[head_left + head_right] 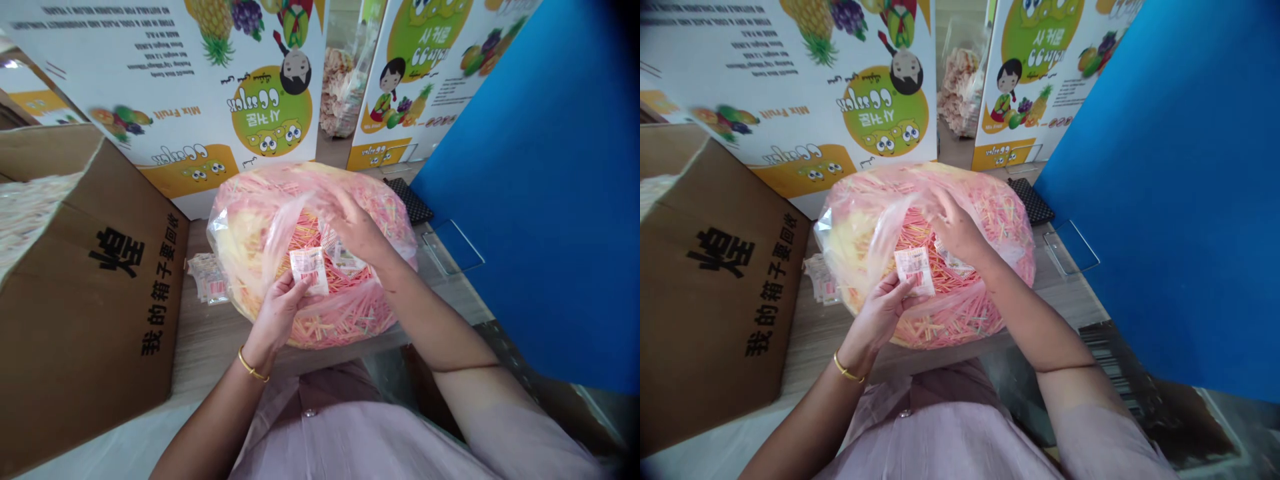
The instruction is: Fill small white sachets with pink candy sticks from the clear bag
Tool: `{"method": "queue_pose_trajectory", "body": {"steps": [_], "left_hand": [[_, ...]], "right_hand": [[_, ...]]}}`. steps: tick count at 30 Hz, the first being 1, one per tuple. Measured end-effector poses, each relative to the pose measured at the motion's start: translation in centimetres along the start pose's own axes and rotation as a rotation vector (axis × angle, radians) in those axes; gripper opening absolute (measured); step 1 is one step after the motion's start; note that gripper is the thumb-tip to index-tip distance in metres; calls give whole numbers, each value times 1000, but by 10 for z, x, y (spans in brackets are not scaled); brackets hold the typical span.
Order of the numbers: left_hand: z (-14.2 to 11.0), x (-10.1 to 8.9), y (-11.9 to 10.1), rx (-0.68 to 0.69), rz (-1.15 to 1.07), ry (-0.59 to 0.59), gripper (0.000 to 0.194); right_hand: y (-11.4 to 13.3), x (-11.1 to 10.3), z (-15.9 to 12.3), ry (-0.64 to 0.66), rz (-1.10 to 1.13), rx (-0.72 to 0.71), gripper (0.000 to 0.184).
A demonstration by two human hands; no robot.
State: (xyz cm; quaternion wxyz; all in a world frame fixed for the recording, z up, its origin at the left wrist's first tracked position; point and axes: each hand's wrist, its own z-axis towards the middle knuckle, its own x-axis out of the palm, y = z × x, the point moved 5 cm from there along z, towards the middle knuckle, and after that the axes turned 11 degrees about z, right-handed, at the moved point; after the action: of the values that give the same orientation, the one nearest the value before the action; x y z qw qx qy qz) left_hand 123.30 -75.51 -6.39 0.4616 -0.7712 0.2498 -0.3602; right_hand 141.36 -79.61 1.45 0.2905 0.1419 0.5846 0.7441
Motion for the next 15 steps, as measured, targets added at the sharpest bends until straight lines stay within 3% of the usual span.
{"method": "queue_pose_trajectory", "body": {"steps": [2, 7, 9, 10, 12, 15], "left_hand": [[-2, -5, 0, -6, 37, -25, 46], [-14, -8, -3, 59, 150, -27, 44], [-27, -10, -8, 129, 248, -76, 36], [-36, -15, -12, 188, 302, -152, 31], [-56, -36, -24, 353, 386, -411, 21], [-83, -87, -32, 554, 437, -847, 18]], "right_hand": [[2, 4, -2, 67, -34, -9, 52], [3, 38, -26, 514, -102, 116, 24], [6, 41, -32, 527, -99, 103, 22], [8, 39, -33, 486, -76, 88, 23], [7, 27, -34, 372, -32, 81, 28], [-8, -1, -35, 229, -17, 155, 30]]}}
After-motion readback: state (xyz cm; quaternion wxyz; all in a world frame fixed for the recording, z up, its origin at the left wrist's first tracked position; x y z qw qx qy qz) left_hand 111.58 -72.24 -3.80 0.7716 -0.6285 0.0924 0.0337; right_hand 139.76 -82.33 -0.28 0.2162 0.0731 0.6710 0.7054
